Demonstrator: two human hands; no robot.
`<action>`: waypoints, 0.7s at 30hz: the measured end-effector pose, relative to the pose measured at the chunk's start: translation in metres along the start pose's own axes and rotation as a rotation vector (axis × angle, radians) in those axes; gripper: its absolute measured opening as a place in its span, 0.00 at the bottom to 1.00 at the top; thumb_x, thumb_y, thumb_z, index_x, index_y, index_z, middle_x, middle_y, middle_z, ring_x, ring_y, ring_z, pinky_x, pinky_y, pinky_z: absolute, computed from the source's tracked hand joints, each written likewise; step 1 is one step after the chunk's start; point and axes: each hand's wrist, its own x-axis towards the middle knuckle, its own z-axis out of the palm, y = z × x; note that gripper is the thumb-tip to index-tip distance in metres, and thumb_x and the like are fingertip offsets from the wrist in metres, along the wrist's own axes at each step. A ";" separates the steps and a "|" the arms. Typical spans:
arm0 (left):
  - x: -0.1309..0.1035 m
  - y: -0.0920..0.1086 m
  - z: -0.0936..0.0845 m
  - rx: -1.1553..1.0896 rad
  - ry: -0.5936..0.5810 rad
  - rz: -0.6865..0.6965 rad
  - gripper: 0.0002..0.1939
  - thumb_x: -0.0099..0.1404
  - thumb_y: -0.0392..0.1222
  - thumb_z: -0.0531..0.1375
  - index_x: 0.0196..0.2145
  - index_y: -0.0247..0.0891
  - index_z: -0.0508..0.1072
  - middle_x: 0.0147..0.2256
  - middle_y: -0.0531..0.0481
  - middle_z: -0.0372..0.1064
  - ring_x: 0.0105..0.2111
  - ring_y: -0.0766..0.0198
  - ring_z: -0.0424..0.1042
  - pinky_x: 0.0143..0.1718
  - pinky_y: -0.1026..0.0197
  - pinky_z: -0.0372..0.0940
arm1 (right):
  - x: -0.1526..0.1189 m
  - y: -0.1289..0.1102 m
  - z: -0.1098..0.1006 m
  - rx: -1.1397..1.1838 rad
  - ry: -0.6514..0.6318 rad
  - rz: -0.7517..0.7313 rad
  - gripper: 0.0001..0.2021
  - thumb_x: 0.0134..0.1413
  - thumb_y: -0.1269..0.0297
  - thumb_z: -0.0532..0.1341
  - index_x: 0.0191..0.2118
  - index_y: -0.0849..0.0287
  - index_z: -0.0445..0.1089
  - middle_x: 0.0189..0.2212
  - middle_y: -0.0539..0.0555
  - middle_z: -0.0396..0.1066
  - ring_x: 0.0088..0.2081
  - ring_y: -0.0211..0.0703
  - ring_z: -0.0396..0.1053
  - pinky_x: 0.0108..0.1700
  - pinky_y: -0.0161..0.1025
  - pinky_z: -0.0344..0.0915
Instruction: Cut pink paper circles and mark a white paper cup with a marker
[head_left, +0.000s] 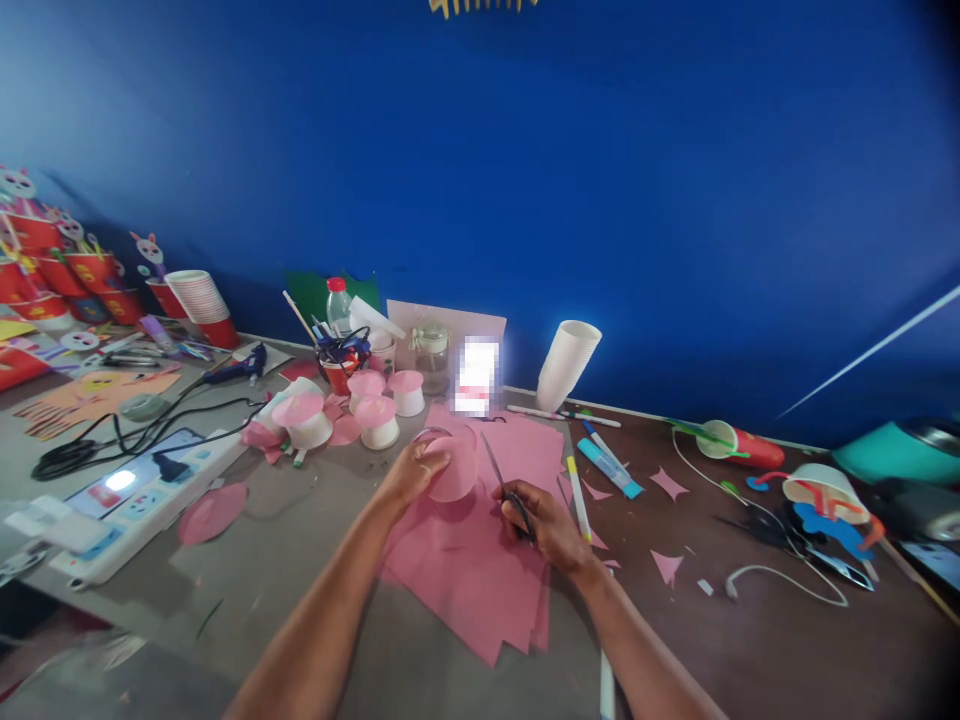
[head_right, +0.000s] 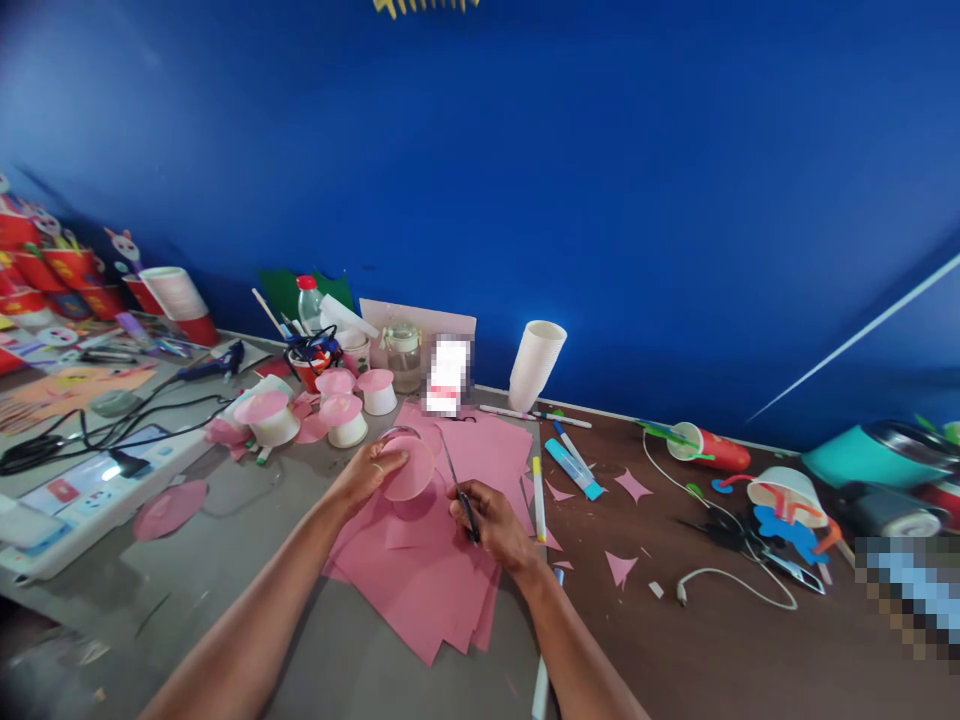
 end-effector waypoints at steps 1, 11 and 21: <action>-0.001 0.001 0.002 -0.012 0.010 -0.011 0.10 0.54 0.39 0.77 0.32 0.35 0.82 0.31 0.47 0.82 0.34 0.56 0.76 0.37 0.59 0.70 | -0.001 0.000 0.000 0.007 0.031 -0.028 0.32 0.51 0.27 0.72 0.39 0.55 0.76 0.21 0.46 0.66 0.25 0.42 0.64 0.30 0.39 0.61; -0.007 0.012 0.019 -0.296 0.133 -0.141 0.18 0.63 0.47 0.78 0.44 0.35 0.82 0.33 0.45 0.84 0.37 0.49 0.86 0.41 0.52 0.82 | 0.014 0.034 0.011 -0.127 0.449 -0.195 0.25 0.59 0.37 0.66 0.44 0.57 0.78 0.25 0.53 0.74 0.25 0.48 0.71 0.28 0.42 0.69; -0.015 0.024 0.028 -0.507 0.080 -0.268 0.24 0.80 0.39 0.60 0.70 0.36 0.73 0.39 0.40 0.88 0.33 0.50 0.87 0.39 0.47 0.86 | 0.021 0.053 0.019 -0.567 0.673 -0.342 0.19 0.62 0.58 0.62 0.54 0.61 0.78 0.30 0.58 0.84 0.32 0.56 0.83 0.41 0.46 0.77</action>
